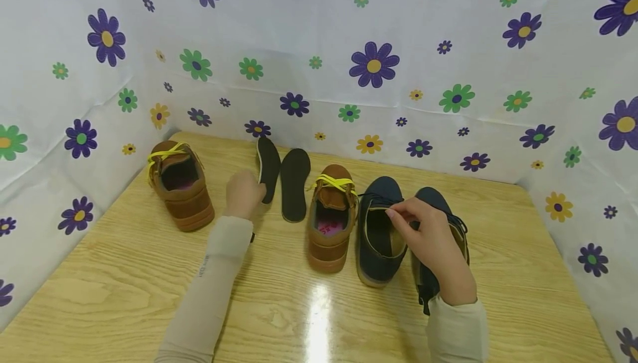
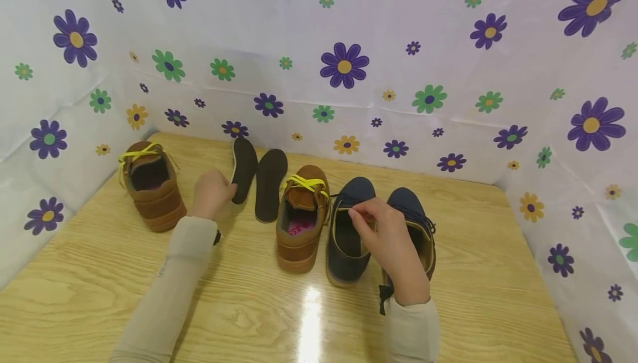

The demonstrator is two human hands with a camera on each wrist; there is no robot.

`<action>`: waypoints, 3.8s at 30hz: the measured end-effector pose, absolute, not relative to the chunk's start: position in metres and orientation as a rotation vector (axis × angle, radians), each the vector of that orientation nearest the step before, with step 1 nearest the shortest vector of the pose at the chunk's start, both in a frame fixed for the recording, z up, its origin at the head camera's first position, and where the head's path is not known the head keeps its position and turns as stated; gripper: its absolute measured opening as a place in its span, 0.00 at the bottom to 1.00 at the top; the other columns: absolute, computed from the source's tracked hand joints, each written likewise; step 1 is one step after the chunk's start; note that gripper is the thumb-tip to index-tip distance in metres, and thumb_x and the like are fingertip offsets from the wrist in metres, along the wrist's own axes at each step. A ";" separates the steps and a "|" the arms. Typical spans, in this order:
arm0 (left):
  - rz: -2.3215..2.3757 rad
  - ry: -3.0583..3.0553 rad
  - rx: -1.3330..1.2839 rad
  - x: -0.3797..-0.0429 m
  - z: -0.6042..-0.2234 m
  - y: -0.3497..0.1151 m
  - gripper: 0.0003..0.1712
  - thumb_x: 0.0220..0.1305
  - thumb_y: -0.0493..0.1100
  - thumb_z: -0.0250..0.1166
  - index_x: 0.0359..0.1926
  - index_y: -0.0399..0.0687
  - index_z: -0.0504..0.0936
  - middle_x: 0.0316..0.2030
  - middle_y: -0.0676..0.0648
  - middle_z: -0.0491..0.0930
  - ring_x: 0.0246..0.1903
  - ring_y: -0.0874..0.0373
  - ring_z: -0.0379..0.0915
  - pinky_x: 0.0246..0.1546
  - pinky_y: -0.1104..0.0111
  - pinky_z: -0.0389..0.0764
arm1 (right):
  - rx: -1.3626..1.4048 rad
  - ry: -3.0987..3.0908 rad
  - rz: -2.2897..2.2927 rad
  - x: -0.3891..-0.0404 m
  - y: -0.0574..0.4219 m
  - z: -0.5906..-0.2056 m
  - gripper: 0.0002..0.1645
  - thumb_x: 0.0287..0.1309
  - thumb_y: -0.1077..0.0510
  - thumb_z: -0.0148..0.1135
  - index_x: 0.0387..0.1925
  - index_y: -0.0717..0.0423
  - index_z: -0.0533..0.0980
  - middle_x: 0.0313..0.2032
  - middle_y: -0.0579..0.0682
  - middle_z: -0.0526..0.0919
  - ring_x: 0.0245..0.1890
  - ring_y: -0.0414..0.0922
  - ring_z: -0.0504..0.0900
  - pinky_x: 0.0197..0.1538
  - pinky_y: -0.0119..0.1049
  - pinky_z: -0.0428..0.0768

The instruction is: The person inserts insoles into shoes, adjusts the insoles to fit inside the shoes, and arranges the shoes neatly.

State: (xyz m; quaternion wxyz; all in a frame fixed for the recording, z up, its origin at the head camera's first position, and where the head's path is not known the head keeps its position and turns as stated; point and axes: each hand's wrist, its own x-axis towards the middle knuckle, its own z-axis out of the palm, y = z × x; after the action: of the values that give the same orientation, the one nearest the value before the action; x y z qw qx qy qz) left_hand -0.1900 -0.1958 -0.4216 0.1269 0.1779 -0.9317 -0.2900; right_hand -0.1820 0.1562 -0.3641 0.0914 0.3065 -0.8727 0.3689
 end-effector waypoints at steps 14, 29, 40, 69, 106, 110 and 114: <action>-1.056 -2.594 0.484 -0.165 -0.371 -0.186 0.15 0.67 0.41 0.58 0.38 0.28 0.79 0.34 0.35 0.80 0.31 0.46 0.74 0.37 0.55 0.76 | 0.945 -2.551 1.095 -0.182 0.155 -0.365 0.08 0.64 0.60 0.61 0.37 0.60 0.84 0.31 0.44 0.81 0.33 0.42 0.79 0.37 0.42 0.78; -1.230 -2.168 0.184 -0.133 -0.341 -0.130 0.12 0.68 0.38 0.60 0.41 0.29 0.75 0.32 0.37 0.77 0.30 0.50 0.73 0.32 0.71 0.72 | 0.980 -2.595 1.148 -0.177 0.149 -0.364 0.09 0.64 0.59 0.60 0.39 0.60 0.84 0.35 0.45 0.82 0.36 0.42 0.82 0.41 0.41 0.80; -1.407 -1.865 -0.151 -0.126 -0.350 -0.085 0.11 0.68 0.34 0.58 0.41 0.25 0.69 0.33 0.38 0.73 0.28 0.57 0.67 0.31 0.76 0.70 | 1.059 -2.397 1.328 -0.167 0.124 -0.369 0.14 0.67 0.56 0.58 0.46 0.61 0.82 0.39 0.44 0.82 0.40 0.40 0.82 0.45 0.39 0.80; -1.244 -1.669 -0.687 -0.126 -0.381 -0.028 0.08 0.65 0.37 0.62 0.37 0.36 0.71 0.29 0.45 0.68 0.22 0.62 0.62 0.19 0.70 0.64 | 0.377 -1.447 2.791 -0.132 0.098 -0.345 0.11 0.65 0.65 0.57 0.46 0.57 0.80 0.41 0.51 0.83 0.39 0.40 0.83 0.49 0.34 0.80; -2.175 -1.535 -0.188 -0.118 -0.325 -0.118 0.06 0.65 0.32 0.62 0.39 0.45 0.81 0.34 0.47 0.78 0.31 0.59 0.76 0.37 0.71 0.80 | 1.133 -2.554 2.021 -0.160 0.163 -0.341 0.22 0.61 0.58 0.64 0.50 0.72 0.78 0.40 0.59 0.84 0.34 0.42 0.84 0.40 0.37 0.82; -2.125 -1.717 -0.143 -0.116 -0.324 -0.120 0.06 0.63 0.33 0.63 0.42 0.38 0.80 0.35 0.46 0.79 0.30 0.58 0.77 0.36 0.67 0.82 | 0.965 -2.580 1.886 -0.161 0.170 -0.339 0.21 0.59 0.57 0.66 0.47 0.71 0.79 0.36 0.59 0.85 0.31 0.44 0.85 0.38 0.37 0.82; -2.113 -1.852 -0.186 -0.114 -0.324 -0.119 0.15 0.63 0.35 0.64 0.47 0.28 0.75 0.38 0.43 0.79 0.31 0.57 0.80 0.37 0.63 0.83 | 0.812 -2.559 1.647 -0.160 0.174 -0.338 0.20 0.57 0.58 0.68 0.47 0.68 0.81 0.37 0.56 0.85 0.32 0.42 0.85 0.37 0.32 0.82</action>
State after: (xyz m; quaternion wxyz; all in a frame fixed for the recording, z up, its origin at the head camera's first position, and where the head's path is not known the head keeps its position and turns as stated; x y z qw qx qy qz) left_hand -0.1138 -0.1192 -0.3241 0.1622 -0.0652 -0.6491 -0.7404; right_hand -0.1604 0.1741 -0.3376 -0.0041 0.2579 -0.8123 0.5230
